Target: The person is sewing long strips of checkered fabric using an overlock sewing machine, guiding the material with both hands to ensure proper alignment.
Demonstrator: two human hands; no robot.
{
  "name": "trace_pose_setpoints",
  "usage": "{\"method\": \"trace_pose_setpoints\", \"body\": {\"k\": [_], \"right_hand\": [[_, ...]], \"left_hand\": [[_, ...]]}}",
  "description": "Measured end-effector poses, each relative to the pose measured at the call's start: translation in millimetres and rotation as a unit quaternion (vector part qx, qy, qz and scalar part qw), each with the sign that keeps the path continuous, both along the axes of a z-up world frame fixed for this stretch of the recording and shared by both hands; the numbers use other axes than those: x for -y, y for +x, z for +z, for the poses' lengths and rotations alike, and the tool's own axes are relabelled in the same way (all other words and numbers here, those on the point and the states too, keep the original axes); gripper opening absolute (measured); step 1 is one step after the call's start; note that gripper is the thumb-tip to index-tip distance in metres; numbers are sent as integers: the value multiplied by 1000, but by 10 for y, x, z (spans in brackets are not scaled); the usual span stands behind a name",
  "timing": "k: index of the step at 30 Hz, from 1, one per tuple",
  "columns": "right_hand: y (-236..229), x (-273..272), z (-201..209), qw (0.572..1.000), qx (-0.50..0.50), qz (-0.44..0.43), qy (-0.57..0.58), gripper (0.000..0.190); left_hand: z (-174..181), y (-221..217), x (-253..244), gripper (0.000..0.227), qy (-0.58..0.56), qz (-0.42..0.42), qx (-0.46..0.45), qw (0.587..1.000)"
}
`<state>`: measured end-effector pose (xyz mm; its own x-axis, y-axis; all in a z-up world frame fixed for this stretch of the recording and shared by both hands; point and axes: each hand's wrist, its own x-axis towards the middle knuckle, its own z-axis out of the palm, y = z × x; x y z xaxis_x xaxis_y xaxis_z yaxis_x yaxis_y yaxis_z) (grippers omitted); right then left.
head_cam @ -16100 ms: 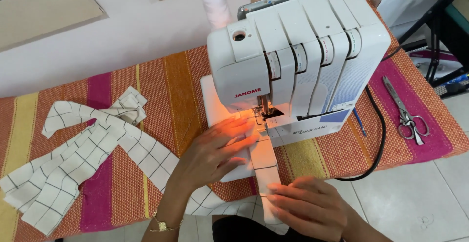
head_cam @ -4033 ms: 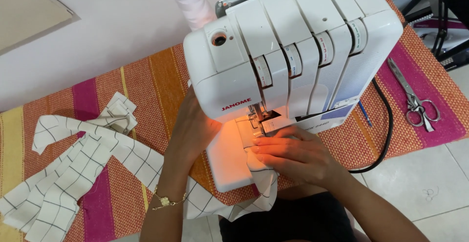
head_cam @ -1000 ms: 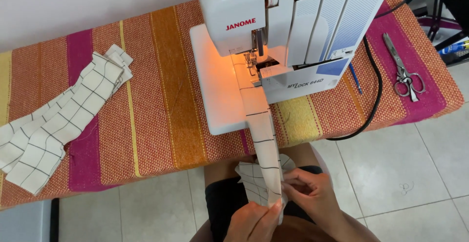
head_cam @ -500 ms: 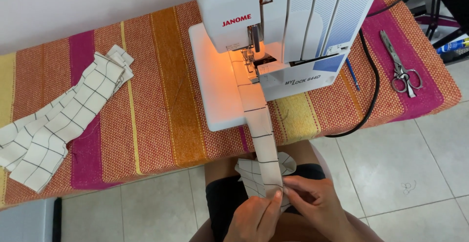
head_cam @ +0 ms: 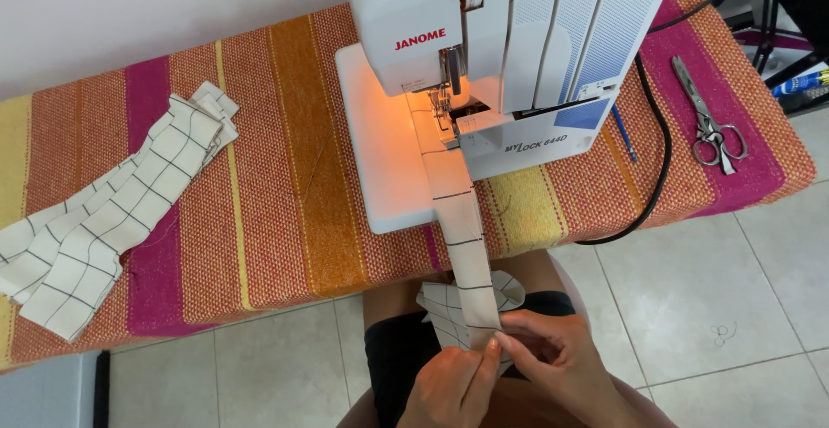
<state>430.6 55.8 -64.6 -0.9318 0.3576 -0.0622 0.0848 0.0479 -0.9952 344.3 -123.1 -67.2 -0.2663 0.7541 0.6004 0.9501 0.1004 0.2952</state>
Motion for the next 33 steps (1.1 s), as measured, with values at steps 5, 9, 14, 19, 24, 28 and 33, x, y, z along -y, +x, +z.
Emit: {"method": "trace_pose_setpoints", "body": {"k": [5, 9, 14, 19, 24, 28, 33], "right_hand": [[-47, -29, -40, 998, -32, -16, 60, 16], [-1, -27, -24, 999, 7, -22, -41, 18], [25, -24, -46, 988, 37, -6, -149, 23], [12, -136, 36, 998, 14, 66, -2, 19], [-375, -432, 843, 982, 44, -30, 181, 18], [-696, -409, 508, 910, -20, -46, 411, 35], [-835, -394, 597, 932, 39, -27, 359, 20]], "left_hand": [[172, -173, -75, 14, 36, -37, -59, 997], [194, -368, -49, 23, 139, 39, 390, 909], [412, -482, -201, 44, 37, -51, 669, 741], [369, -491, -263, 22, 45, 4, 656, 754], [426, -491, -269, 21, 53, 10, 652, 756], [504, -506, -301, 21, 63, -6, 625, 778], [240, -474, -257, 24, 66, 17, 635, 770]]}}
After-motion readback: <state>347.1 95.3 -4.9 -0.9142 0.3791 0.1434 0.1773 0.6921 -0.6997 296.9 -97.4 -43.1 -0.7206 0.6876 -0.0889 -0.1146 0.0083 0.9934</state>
